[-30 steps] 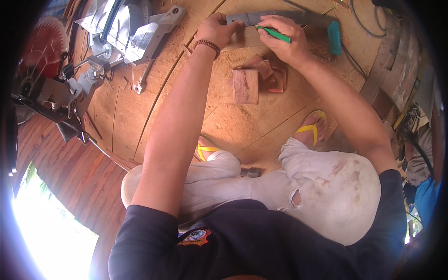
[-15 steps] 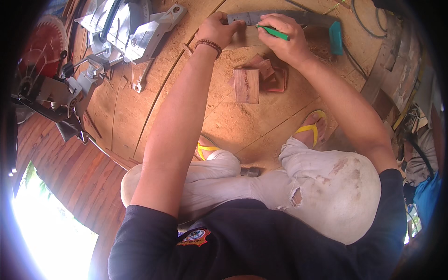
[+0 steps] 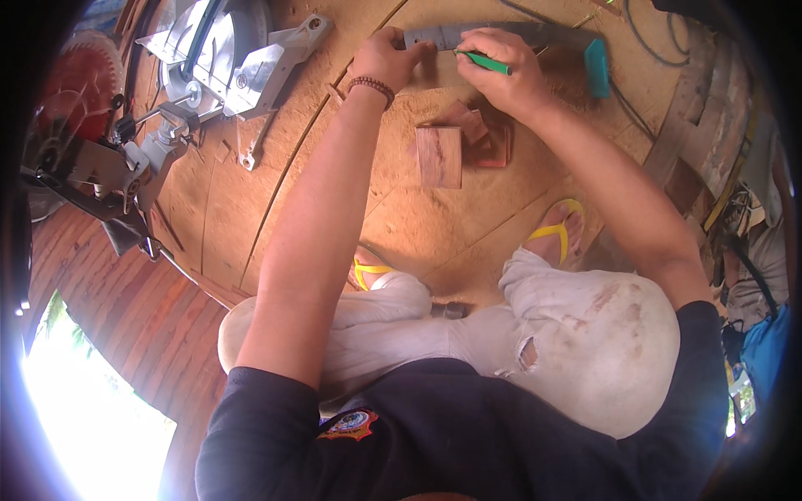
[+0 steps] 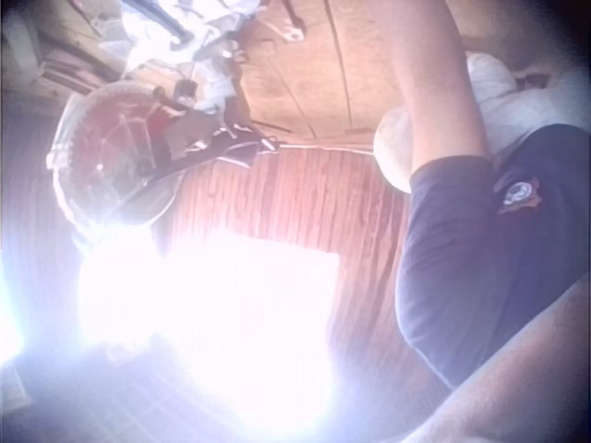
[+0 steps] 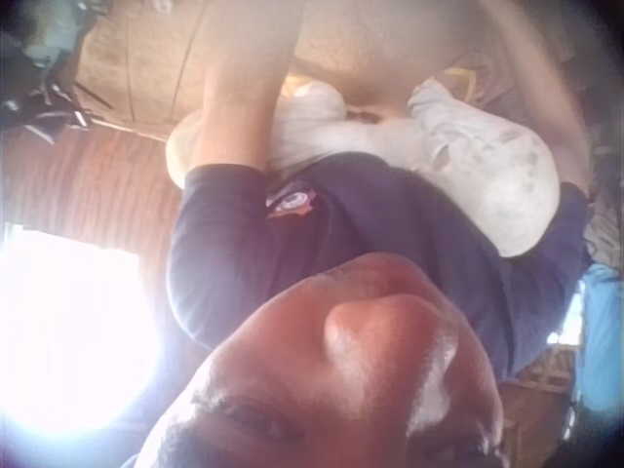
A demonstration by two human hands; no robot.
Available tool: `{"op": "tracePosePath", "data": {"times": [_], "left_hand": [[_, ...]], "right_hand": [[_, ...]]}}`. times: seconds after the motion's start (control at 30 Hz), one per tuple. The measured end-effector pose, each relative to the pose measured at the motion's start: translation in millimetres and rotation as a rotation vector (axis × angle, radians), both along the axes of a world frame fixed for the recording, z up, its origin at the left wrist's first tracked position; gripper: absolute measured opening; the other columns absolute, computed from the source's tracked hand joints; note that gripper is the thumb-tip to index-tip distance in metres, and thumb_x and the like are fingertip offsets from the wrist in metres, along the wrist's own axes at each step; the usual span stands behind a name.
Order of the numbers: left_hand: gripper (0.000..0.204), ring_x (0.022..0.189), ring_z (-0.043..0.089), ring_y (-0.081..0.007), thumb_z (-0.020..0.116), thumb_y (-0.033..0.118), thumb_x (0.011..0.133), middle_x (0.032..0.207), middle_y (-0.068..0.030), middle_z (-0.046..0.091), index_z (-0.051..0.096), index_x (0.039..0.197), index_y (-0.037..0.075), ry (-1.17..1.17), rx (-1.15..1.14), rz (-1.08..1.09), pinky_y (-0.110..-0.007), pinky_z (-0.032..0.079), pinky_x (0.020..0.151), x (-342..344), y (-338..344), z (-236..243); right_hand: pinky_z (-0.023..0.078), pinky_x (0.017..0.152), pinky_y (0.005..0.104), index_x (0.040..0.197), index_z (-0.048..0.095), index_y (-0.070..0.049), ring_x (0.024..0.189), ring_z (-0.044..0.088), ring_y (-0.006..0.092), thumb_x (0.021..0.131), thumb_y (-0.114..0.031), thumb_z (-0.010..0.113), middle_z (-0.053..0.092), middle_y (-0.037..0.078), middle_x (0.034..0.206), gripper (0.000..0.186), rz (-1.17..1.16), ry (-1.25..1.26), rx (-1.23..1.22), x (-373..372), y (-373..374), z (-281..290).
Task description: The person measures and marks small wooden pieces using a try square and a pencil. They sit on the floor, align the square on each piece, and draw lines to indicate cut positions. Another person is visible in the background operating a miter saw.
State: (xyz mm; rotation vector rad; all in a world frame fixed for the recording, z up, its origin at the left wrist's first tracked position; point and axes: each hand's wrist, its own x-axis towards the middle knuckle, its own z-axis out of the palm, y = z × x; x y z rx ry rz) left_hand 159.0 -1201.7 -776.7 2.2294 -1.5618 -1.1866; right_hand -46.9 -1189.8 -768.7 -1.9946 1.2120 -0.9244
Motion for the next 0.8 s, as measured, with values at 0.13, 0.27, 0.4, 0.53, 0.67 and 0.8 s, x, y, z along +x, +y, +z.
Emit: {"op": "tracePosePath", "data": {"times": [0.13, 0.27, 0.4, 0.53, 0.67, 0.8], "left_hand": [[0.064, 0.105, 0.066, -0.0293, 0.076, 0.052, 0.076, 0.106, -0.0163, 0.072, 0.067, 0.117, 0.004, -0.008, 0.001, 0.013, -0.038, 0.037, 0.099, 0, 0, 1], [0.062, 0.105, 0.066, -0.0287, 0.076, 0.051, 0.076, 0.105, -0.0159, 0.072, 0.067, 0.116, 0.004, -0.003, 0.031, 0.001, -0.037, 0.036, 0.1, -1, -1, 4], [0.061, 0.104, 0.066, -0.0286, 0.076, 0.052, 0.077, 0.104, -0.015, 0.072, 0.067, 0.115, 0.005, -0.022, 0.006, 0.009, -0.038, 0.037, 0.099, -2, 1, 5], [0.06, 0.103, 0.066, -0.0287, 0.076, 0.052, 0.076, 0.102, -0.0148, 0.072, 0.068, 0.113, 0.006, 0.003, 0.031, 0.02, -0.038, 0.037, 0.1, -2, 1, 4], [0.057, 0.101, 0.066, -0.0284, 0.076, 0.051, 0.077, 0.1, -0.0145, 0.072, 0.068, 0.111, 0.006, -0.005, 0.053, 0.034, -0.037, 0.039, 0.099, 0, 1, 5], [0.055, 0.094, 0.067, -0.0279, 0.077, 0.047, 0.078, 0.095, -0.0122, 0.072, 0.067, 0.113, 0.005, 0.307, -0.067, 0.214, -0.038, 0.042, 0.099, 7, 9, 8]], "right_hand": [[0.052, 0.085, 0.0386, 0.092, 0.067, -0.003, 0.097, 0.067, 0.0316, 0.08, -0.012, 0.071, 0.069, 0.015, 0.099, 0.015, 0.014, 0.011, -0.064, 0, -2, 2], [0.052, 0.084, 0.0386, 0.096, 0.068, -0.004, 0.097, 0.067, 0.0316, 0.084, -0.013, 0.07, 0.069, 0.014, 0.099, 0.015, 0.027, -0.009, 0.044, -1, -2, 6], [0.051, 0.084, 0.038, 0.103, 0.068, -0.003, 0.097, 0.066, 0.0323, 0.09, -0.013, 0.067, 0.069, 0.014, 0.099, 0.017, -0.124, -0.168, 0.171, -15, -1, 9], [0.051, 0.089, 0.0391, 0.118, 0.062, -0.005, 0.103, 0.062, 0.0331, 0.088, -0.009, 0.067, 0.065, 0.014, 0.111, 0.031, -0.022, 0.333, -0.153, -66, -16, 13], [0.048, 0.092, 0.0412, 0.128, 0.054, -0.01, 0.111, 0.058, 0.0338, 0.083, -0.008, 0.068, 0.06, 0.013, 0.12, 0.047, 0.048, 0.598, -0.167, -92, -27, 4], [0.05, 0.088, 0.0437, 0.123, 0.056, -0.009, 0.107, 0.059, 0.0364, 0.083, -0.01, 0.069, 0.061, 0.013, 0.118, 0.042, -0.012, 0.512, -0.029, -103, -33, -3]]}}
